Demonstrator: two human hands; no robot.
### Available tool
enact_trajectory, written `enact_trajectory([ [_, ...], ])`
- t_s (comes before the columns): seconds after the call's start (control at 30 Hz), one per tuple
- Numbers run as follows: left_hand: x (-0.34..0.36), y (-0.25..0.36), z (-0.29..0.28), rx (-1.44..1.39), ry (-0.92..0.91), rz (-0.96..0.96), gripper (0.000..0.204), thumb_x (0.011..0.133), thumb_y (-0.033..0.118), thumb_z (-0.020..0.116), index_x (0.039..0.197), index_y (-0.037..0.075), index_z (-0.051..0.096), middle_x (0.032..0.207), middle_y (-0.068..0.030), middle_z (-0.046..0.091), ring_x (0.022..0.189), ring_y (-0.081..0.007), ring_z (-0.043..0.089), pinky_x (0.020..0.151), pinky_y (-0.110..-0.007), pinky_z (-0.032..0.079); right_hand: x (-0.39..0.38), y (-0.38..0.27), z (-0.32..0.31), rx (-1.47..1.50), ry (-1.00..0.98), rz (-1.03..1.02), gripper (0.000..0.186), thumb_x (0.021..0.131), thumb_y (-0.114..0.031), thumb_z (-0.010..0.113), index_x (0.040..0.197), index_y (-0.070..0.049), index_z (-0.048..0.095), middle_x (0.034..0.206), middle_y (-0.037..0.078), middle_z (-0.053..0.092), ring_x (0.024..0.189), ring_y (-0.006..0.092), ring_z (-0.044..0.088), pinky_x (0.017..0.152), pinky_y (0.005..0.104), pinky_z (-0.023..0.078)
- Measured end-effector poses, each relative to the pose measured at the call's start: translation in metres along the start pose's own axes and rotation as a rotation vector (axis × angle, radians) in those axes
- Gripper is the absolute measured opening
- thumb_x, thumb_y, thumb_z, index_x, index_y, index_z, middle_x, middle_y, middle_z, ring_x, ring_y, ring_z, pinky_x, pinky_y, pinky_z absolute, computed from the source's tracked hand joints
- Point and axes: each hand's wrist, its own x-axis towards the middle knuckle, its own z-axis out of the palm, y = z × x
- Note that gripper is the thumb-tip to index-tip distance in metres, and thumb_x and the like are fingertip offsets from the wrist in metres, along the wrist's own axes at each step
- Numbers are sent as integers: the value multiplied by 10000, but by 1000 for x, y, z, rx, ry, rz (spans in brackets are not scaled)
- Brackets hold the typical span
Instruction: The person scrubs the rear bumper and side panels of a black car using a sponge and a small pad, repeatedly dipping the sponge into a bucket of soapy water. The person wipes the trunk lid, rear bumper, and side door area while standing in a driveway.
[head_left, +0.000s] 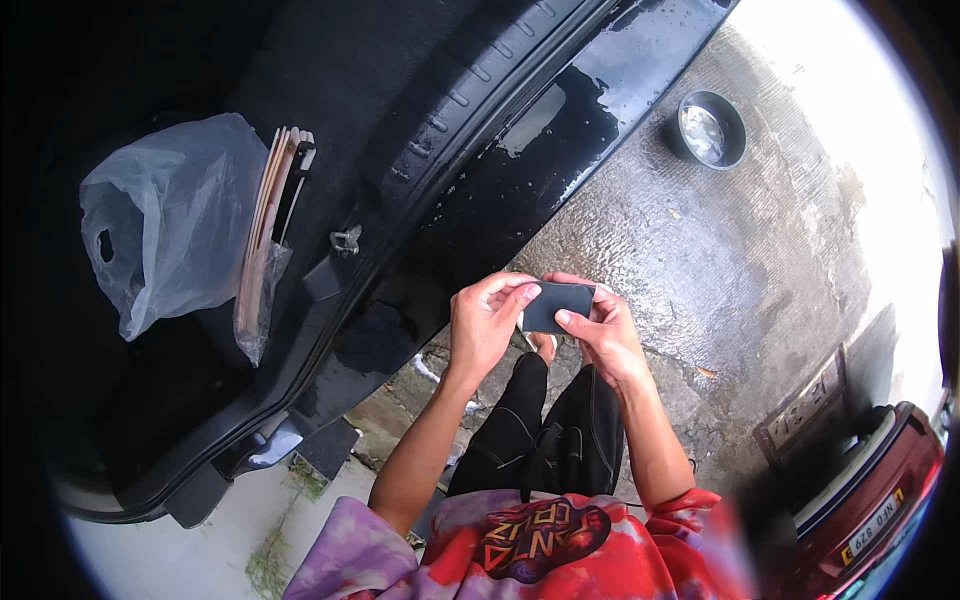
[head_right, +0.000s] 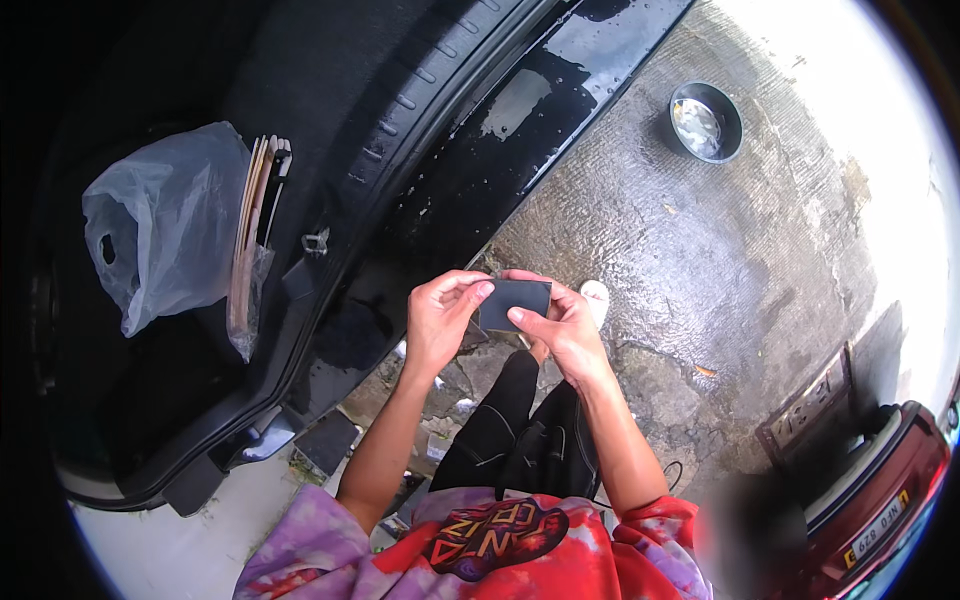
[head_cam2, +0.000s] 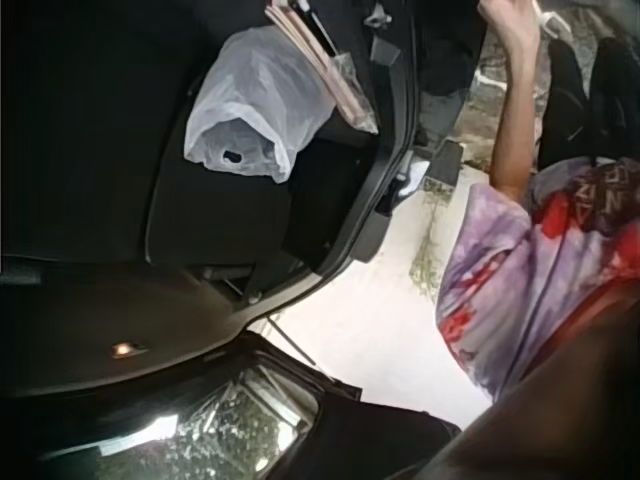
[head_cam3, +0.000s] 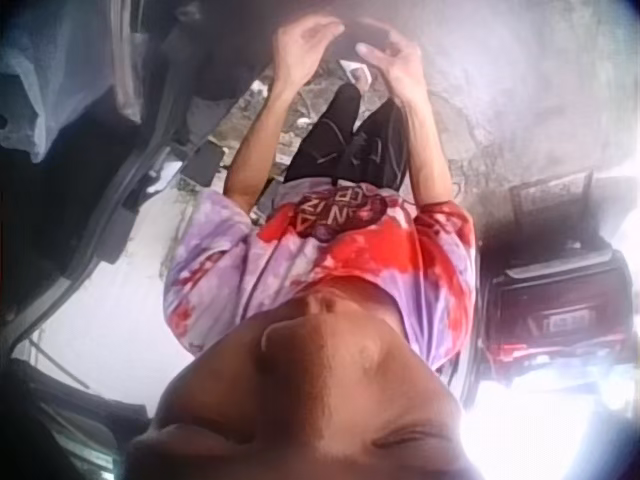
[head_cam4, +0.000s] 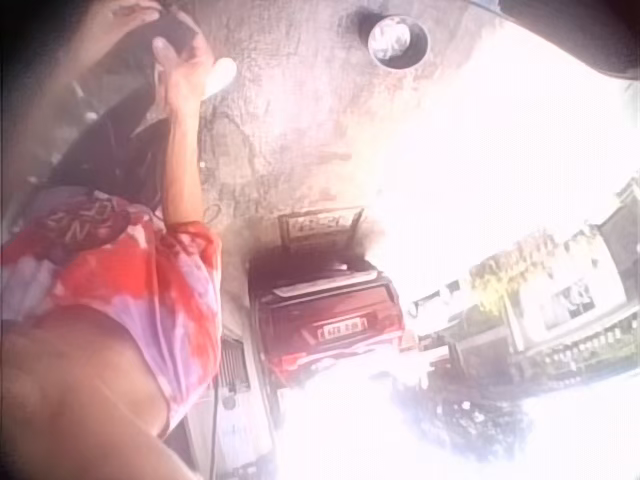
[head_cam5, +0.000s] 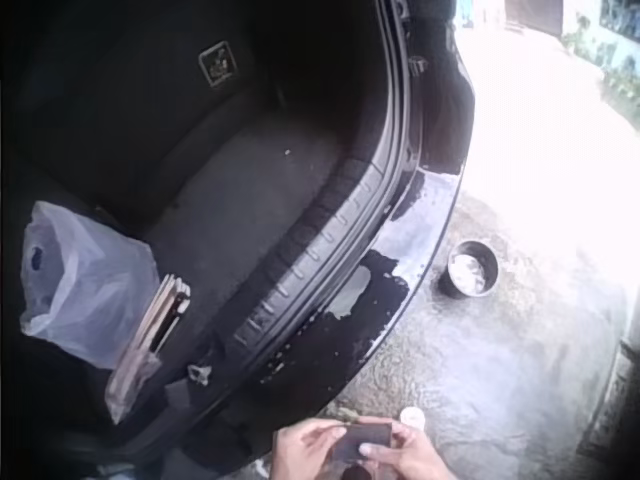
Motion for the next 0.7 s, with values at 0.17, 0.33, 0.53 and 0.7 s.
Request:
enact_trajectory([
  [0.17, 7, 22, -10, 103, -59, 108, 151, 924, 18, 751, 1072, -9, 760, 975, -88, 770, 884, -108, 712, 768, -265, 567, 4, 10, -7, 13, 79, 95, 321, 1011, -96, 654, 1309, 23, 667, 1174, 98, 739, 1078, 129, 671, 958, 279, 532],
  [0.33, 74, 105, -66, 348, 166, 550, 140, 963, 24, 699, 1090, 12, 755, 1040, -65, 748, 913, -102, 707, 751, -255, 550, 91, -102, 7, -1131, 677, -992, 401, 900, 66, 566, 1258, -46, 709, 1246, 142, 710, 1081, 311, 710, 939, 382, 544],
  [0.53, 214, 168, -71, 749, 269, 930, 380, 964, 311, 690, 1274, 95, 646, 1232, -162, 657, 1162, -338, 617, 1001, -441, 476, 130, 12, 74, -1728, 342, -857, 591, 878, -121, 656, 1463, -129, 571, 1629, 14, 424, 1552, 311, 295, 1170, 757, 175],
  [0.7, 233, 154, -65, 768, 375, 856, 401, 980, 375, 645, 1273, 103, 625, 1233, -199, 638, 1195, -408, 566, 1017, -486, 469, 135, -16, 50, -1791, 470, -796, 541, 1003, -290, 596, 1520, -152, 516, 1659, 23, 379, 1556, 304, 290, 1170, 772, 104],
])
